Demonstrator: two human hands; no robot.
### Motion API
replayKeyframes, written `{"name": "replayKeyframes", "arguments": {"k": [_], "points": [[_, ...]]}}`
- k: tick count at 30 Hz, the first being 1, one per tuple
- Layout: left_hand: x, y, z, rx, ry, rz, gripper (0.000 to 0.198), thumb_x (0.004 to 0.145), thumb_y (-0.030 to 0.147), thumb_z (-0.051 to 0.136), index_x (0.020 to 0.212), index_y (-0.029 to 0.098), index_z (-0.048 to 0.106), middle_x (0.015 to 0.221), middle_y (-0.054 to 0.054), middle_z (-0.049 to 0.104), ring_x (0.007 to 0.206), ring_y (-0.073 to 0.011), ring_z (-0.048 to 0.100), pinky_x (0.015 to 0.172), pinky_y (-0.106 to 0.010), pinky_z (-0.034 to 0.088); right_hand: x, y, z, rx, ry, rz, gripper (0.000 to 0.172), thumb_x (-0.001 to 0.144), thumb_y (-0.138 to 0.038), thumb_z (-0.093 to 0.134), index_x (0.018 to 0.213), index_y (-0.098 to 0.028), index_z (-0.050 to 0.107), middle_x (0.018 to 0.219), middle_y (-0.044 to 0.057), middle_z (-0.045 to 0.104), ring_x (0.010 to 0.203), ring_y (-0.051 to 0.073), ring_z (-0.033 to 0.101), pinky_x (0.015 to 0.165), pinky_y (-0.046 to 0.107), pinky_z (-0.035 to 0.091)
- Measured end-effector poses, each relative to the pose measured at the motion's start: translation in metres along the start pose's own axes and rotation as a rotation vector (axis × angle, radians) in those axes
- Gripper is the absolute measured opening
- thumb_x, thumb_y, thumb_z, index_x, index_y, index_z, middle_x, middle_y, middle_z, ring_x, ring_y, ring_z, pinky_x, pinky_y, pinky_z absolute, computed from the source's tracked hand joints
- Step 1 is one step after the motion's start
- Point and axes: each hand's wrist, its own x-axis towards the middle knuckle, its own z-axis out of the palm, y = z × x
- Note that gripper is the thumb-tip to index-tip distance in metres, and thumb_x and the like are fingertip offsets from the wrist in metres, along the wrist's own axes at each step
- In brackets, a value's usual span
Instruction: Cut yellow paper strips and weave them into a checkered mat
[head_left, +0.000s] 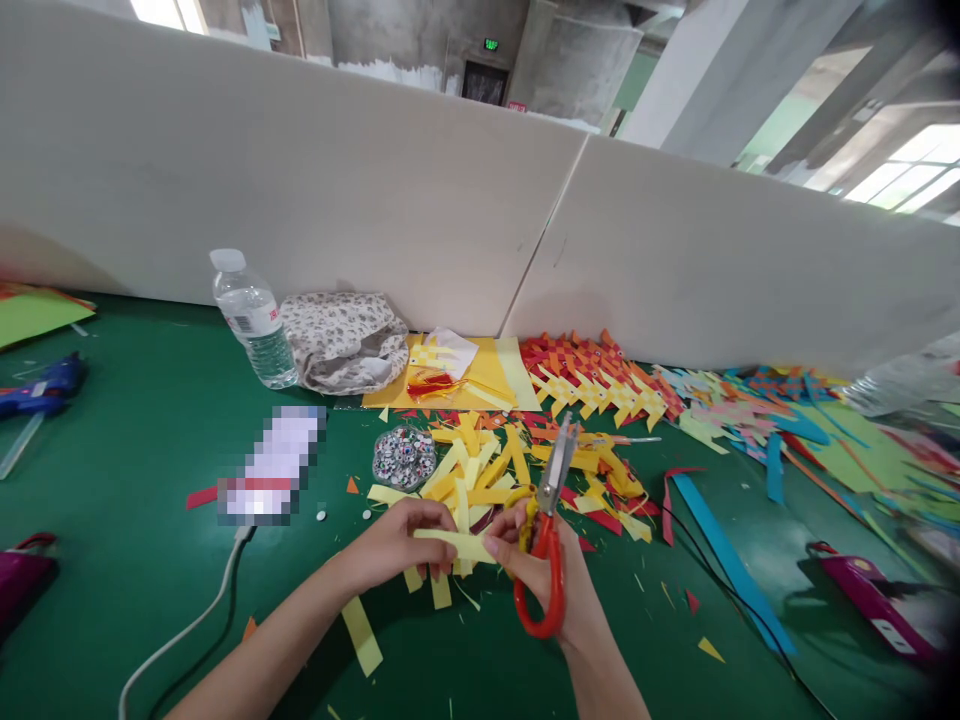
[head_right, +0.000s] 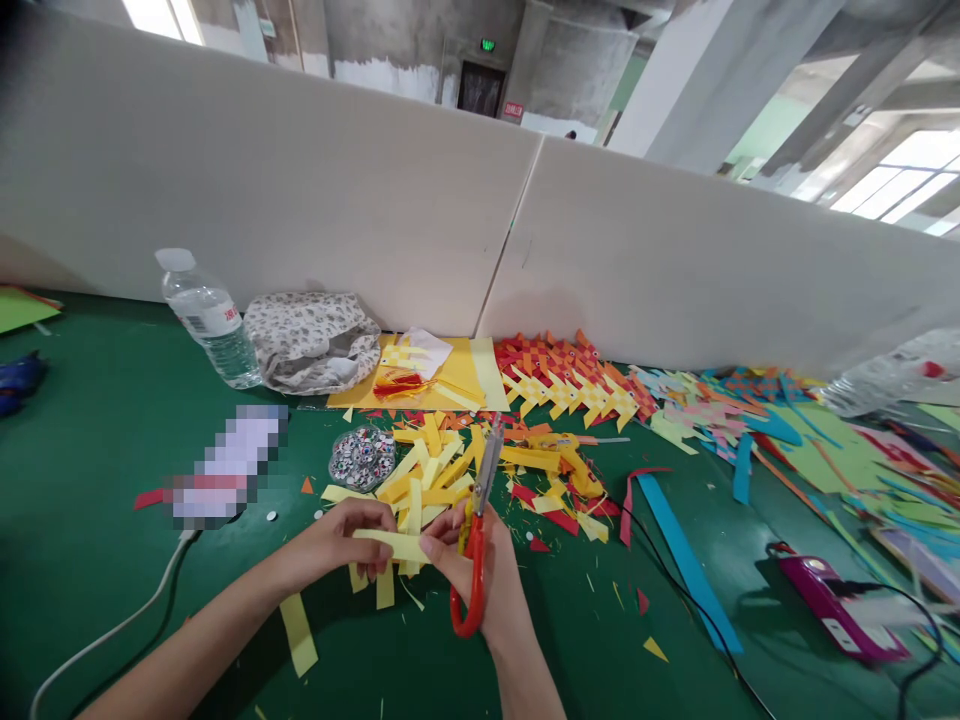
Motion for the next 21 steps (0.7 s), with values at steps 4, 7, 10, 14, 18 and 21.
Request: {"name": "replayKeyframes", "arguments": {"k": [4,7,10,14,18,21], "points": [[0.002,0.000,-0.005,-0.067,0.114,0.044,0.012,0.064,0.024,0.066,0.068,0.015,0.058,0.056,0.001,0.059,0.046,-0.0103,0.054,0.044,-0.019,0.041,-0.006,0.002,-0.006,0.018,0.015,0.059,0.032,0.057,-0.019,0.075,0.069,-0.019,0.045,0.067,0.000,0.062,0.063,0.016,0.058,0.062,0.029,0.047],[0.002,-0.002,-0.004,-0.252,0.123,0.096,0.028,0.063,0.024,0.069,0.089,0.018,0.058,0.074,-0.001,0.062,0.065,-0.0150,0.061,0.050,-0.022,0.047,-0.009,0.011,-0.001,0.150,0.165,-0.003,0.035,0.058,-0.020,0.075,0.070,-0.020,0.042,0.065,-0.002,0.061,0.060,0.015,0.057,0.058,0.028,0.047],[0.004,-0.006,0.003,-0.342,0.053,0.099,0.046,0.057,0.021,0.075,0.099,0.021,0.055,0.086,-0.004,0.062,0.077,-0.0183,0.060,0.054,-0.023,0.049,-0.011,0.020,0.010,0.225,0.324,-0.085,0.035,0.060,-0.020,0.073,0.070,-0.021,0.040,0.068,-0.001,0.059,0.062,0.015,0.058,0.059,0.029,0.048],[0.007,-0.012,0.014,-0.269,0.028,0.095,0.027,0.059,0.025,0.074,0.082,0.015,0.063,0.076,-0.003,0.063,0.064,-0.0123,0.058,0.055,-0.021,0.046,-0.013,0.027,0.024,0.168,0.353,-0.120,0.032,0.065,-0.021,0.069,0.069,-0.022,0.038,0.069,-0.002,0.057,0.067,0.016,0.058,0.063,0.030,0.049],[0.009,-0.014,0.016,-0.210,0.133,0.119,0.020,0.062,0.031,0.071,0.071,0.014,0.064,0.066,-0.001,0.062,0.059,-0.0117,0.056,0.056,-0.022,0.045,-0.016,0.028,0.033,0.064,0.332,-0.100,0.031,0.068,-0.029,0.066,0.069,-0.022,0.036,0.069,-0.001,0.055,0.065,0.017,0.058,0.061,0.031,0.050],[0.009,-0.013,0.012,-0.216,0.187,0.136,0.022,0.063,0.034,0.069,0.070,0.015,0.063,0.065,0.000,0.062,0.060,-0.0126,0.057,0.056,-0.023,0.046,-0.018,0.024,0.035,-0.040,0.308,-0.059,0.030,0.068,-0.033,0.065,0.070,-0.022,0.037,0.069,0.000,0.055,0.061,0.017,0.057,0.059,0.031,0.050]]}}
